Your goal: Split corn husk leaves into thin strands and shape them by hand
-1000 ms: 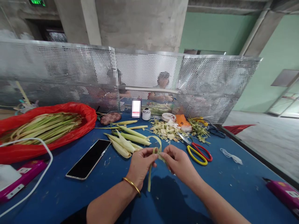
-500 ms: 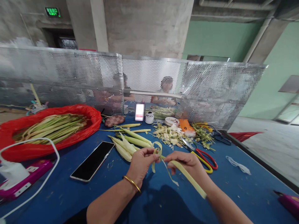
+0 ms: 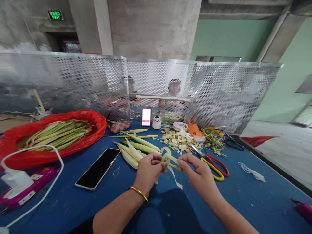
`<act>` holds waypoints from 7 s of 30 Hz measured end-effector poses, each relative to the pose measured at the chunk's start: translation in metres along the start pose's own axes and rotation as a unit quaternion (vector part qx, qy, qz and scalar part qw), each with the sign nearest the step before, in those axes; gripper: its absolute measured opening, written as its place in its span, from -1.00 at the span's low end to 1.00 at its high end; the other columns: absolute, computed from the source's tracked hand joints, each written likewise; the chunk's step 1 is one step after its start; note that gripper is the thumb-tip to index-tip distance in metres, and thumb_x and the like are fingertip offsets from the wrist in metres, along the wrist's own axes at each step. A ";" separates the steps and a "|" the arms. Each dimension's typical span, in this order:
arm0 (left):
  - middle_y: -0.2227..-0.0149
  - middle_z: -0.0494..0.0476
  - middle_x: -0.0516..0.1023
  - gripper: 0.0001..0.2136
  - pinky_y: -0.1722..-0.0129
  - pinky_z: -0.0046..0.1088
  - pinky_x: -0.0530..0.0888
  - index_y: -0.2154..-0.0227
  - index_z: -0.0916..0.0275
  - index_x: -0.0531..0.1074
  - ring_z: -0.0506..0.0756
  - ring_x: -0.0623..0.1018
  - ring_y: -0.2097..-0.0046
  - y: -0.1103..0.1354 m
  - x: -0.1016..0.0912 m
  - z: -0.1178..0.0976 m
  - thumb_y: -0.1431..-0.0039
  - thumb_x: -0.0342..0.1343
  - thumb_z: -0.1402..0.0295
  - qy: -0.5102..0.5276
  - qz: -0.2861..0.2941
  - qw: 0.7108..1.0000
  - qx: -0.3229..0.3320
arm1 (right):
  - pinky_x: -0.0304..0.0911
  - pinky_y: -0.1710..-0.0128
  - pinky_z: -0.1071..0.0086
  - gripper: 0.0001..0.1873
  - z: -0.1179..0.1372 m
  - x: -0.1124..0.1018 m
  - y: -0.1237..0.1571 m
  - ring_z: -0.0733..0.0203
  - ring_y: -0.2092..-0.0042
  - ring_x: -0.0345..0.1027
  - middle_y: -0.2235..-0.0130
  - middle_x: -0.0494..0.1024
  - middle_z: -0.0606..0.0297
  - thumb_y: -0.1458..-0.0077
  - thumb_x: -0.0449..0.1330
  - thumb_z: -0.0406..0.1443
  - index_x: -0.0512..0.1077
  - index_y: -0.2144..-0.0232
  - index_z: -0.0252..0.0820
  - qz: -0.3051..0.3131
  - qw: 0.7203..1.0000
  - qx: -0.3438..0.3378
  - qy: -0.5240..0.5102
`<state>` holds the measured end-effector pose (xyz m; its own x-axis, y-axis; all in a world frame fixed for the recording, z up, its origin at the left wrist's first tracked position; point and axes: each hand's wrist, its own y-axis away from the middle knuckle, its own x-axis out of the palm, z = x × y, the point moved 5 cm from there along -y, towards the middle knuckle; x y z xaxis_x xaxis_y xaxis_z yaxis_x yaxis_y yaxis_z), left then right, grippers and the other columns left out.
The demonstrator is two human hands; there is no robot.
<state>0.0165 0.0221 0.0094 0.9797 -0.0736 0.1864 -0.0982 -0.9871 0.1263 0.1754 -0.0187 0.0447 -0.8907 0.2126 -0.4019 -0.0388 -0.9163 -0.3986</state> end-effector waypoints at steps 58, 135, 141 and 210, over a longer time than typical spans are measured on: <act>0.47 0.01 0.61 -0.79 0.43 -0.52 0.19 0.42 0.10 0.60 0.01 0.49 0.42 0.035 0.030 -0.002 -0.05 0.04 0.40 -0.496 0.169 0.826 0.206 | 0.09 0.51 0.47 -0.84 -0.013 0.011 0.000 0.31 0.51 0.18 0.58 0.31 0.44 -0.10 0.07 -0.28 0.30 0.52 -0.14 0.053 0.996 0.043 0.049; 0.44 -0.05 0.55 -0.86 0.38 -0.54 0.30 0.32 0.15 0.45 0.00 0.52 0.41 0.033 0.029 -0.011 -0.12 0.04 0.48 -0.480 0.234 0.811 0.237 | 0.03 0.51 0.51 -0.83 -0.033 0.013 -0.002 0.40 0.54 0.13 0.62 0.35 0.43 0.14 0.23 -0.24 0.44 0.59 -0.25 0.241 0.930 0.240 -0.139; 0.36 0.01 0.61 -0.87 0.39 -0.51 0.25 0.24 0.15 0.40 0.07 0.57 0.32 0.030 0.027 -0.010 -0.20 -0.01 0.41 -0.570 0.197 0.744 0.287 | -0.04 0.50 0.47 -0.80 -0.037 0.014 -0.005 0.39 0.53 0.08 0.62 0.31 0.45 0.15 0.28 -0.22 0.42 0.61 -0.25 0.226 0.936 0.233 -0.135; 0.50 0.04 0.48 -0.73 0.53 -0.59 0.31 0.33 0.35 0.53 -0.09 0.41 0.58 0.027 0.029 0.019 0.09 0.22 0.28 -0.057 0.233 0.964 -0.117 | 0.01 0.43 0.37 -0.56 -0.028 -0.018 -0.014 0.24 0.49 0.13 0.62 0.30 0.33 -0.02 0.19 -0.01 0.33 0.71 -0.14 -0.027 0.992 0.124 -0.014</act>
<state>0.0451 -0.0094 0.0001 0.8312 -0.5296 0.1690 -0.5558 -0.7849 0.2739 0.2046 -0.0002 0.0339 -0.8965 0.2566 -0.3611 -0.1937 -0.9602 -0.2014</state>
